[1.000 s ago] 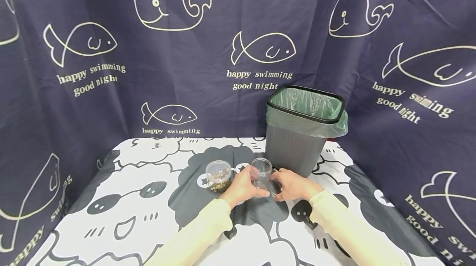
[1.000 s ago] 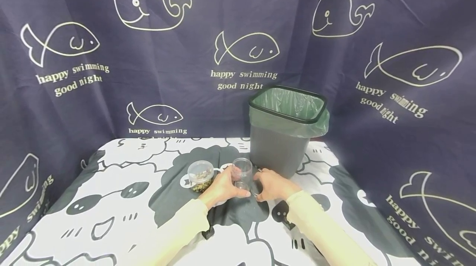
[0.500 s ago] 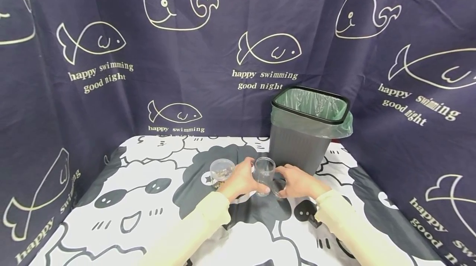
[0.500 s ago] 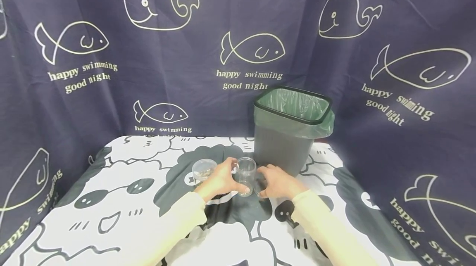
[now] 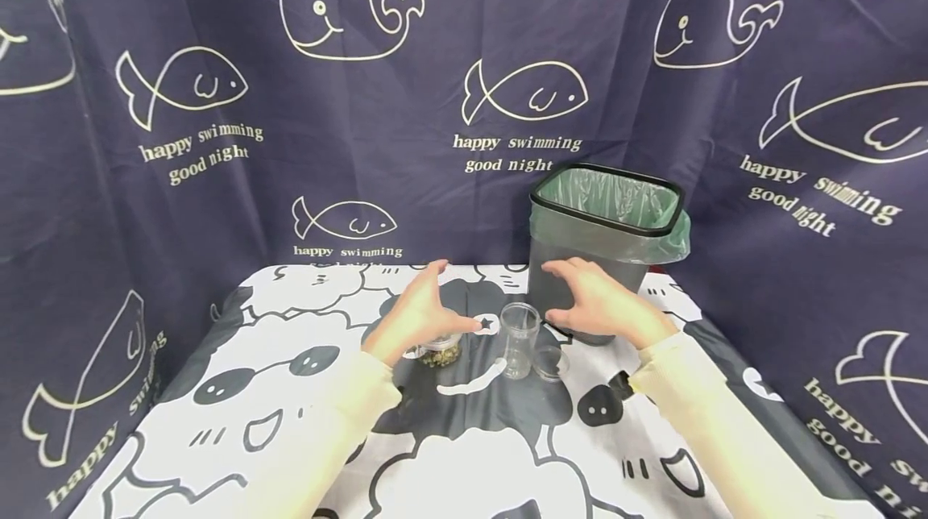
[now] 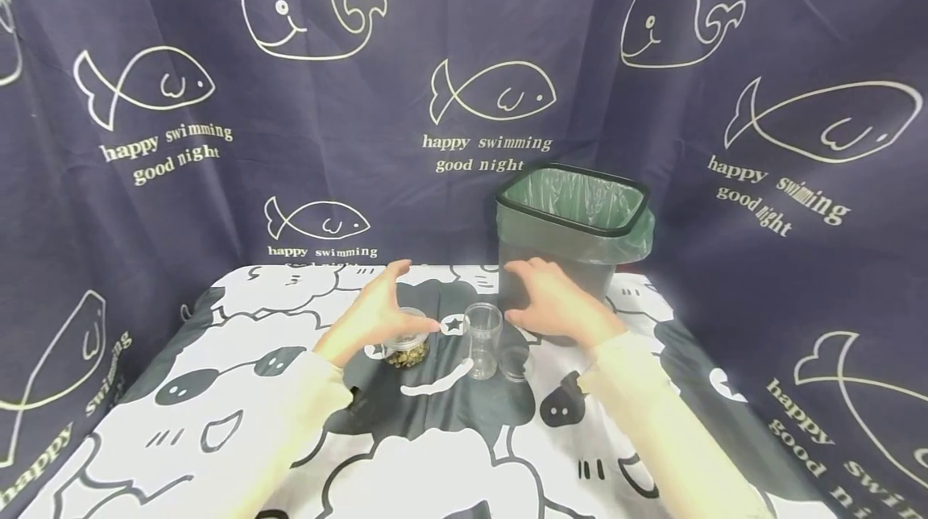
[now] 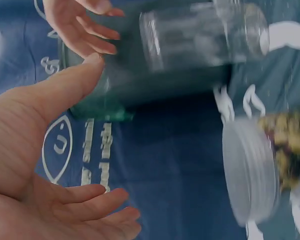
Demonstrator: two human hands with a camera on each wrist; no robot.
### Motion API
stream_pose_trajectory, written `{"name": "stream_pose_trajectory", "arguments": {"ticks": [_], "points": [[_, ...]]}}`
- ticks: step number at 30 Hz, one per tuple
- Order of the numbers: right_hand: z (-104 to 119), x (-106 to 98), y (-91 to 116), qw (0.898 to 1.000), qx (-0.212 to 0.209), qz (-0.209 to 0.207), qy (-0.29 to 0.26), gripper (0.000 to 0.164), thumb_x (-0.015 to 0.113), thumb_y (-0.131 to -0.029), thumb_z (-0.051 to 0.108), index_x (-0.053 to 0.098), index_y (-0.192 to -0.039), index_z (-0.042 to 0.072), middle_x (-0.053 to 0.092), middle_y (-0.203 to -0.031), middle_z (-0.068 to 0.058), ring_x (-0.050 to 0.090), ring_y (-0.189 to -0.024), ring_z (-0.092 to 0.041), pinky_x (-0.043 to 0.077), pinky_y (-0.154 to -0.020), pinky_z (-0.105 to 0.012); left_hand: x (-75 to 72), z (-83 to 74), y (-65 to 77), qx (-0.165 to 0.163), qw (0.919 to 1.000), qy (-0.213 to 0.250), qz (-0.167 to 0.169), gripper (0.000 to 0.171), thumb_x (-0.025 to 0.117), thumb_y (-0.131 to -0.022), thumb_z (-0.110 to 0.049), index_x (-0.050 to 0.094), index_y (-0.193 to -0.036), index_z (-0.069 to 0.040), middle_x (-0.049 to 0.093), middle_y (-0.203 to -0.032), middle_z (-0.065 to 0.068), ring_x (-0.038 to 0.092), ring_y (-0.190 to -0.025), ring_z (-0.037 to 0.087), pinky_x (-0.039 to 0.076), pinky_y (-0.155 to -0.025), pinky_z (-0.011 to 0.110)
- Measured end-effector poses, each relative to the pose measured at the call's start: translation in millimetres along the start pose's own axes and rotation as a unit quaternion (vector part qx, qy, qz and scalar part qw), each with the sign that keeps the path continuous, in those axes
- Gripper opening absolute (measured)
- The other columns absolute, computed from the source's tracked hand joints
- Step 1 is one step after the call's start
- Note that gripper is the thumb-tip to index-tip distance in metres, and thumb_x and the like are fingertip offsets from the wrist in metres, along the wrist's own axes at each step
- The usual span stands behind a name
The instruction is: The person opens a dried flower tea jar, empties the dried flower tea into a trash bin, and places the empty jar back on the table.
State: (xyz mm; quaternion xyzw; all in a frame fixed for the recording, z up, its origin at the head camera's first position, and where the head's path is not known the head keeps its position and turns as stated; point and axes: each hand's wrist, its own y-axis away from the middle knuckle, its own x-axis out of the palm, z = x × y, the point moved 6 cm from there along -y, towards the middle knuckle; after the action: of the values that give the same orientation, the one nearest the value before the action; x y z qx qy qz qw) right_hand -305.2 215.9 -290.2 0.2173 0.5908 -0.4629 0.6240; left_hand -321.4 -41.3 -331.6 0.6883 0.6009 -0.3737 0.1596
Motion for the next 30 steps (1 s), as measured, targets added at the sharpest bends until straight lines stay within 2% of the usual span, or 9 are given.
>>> {"name": "stream_pose_trajectory", "arguments": {"ticks": [5, 11, 16, 23, 30], "points": [[22, -8, -17, 1.000, -0.014, -0.014, -0.015, 0.073, 0.080, -0.083, 0.023, 0.051, -0.147, 0.002, 0.058, -0.138, -0.022, 0.053, -0.128, -0.044, 0.042, -0.109, -0.055, -17.6, 23.0, 7.6, -0.012, 0.9999, -0.006, 0.006, 0.125, 0.096, -0.064, -0.042, 0.026, -0.159, 0.001, 0.039, -0.161, 0.020, 0.040, -0.147, 0.037, 0.036, -0.119, 0.050], [48, -6, -37, 0.998, -0.043, -0.026, -0.041, 0.074, 0.079, -0.084, 0.024, 0.050, -0.149, 0.004, 0.056, -0.140, -0.020, 0.051, -0.130, -0.041, 0.041, -0.111, -0.053, -18.9, 47.3, 15.9, -0.026, 0.9991, -0.020, 0.028, 0.128, 0.096, -0.064, -0.043, 0.023, -0.159, 0.004, 0.037, -0.159, 0.027, 0.038, -0.148, 0.040, 0.034, -0.119, 0.051], [61, 0, -50, 0.996, -0.055, -0.026, -0.060, 0.073, 0.078, -0.085, 0.024, 0.050, -0.149, 0.003, 0.057, -0.140, -0.020, 0.052, -0.129, -0.041, 0.041, -0.110, -0.053, -11.5, 67.6, 20.2, -0.031, 0.9982, -0.024, 0.045, 0.128, 0.095, -0.065, -0.045, 0.024, -0.159, 0.005, 0.038, -0.158, 0.027, 0.038, -0.147, 0.041, 0.035, -0.118, 0.052], [69, 10, -58, 0.996, -0.059, -0.025, -0.068, 0.071, 0.076, -0.086, 0.026, 0.050, -0.149, 0.004, 0.056, -0.143, -0.019, 0.052, -0.133, -0.039, 0.040, -0.112, -0.052, 7.8, 91.3, 21.1, -0.041, 0.9960, -0.023, 0.076, 0.129, 0.095, -0.065, -0.047, 0.023, -0.160, 0.002, 0.034, -0.161, 0.026, 0.034, -0.148, 0.045, 0.034, -0.118, 0.057], [74, 17, -61, 0.995, -0.053, -0.017, -0.078, 0.069, 0.074, -0.088, 0.027, 0.051, -0.150, 0.006, 0.056, -0.144, -0.016, 0.052, -0.134, -0.037, 0.040, -0.113, -0.051, 29.8, 108.4, 16.4, -0.065, 0.9946, -0.027, 0.076, 0.122, 0.095, -0.065, -0.047, 0.031, -0.156, 0.003, 0.047, -0.151, 0.026, 0.044, -0.140, 0.046, 0.040, -0.112, 0.059]]}}
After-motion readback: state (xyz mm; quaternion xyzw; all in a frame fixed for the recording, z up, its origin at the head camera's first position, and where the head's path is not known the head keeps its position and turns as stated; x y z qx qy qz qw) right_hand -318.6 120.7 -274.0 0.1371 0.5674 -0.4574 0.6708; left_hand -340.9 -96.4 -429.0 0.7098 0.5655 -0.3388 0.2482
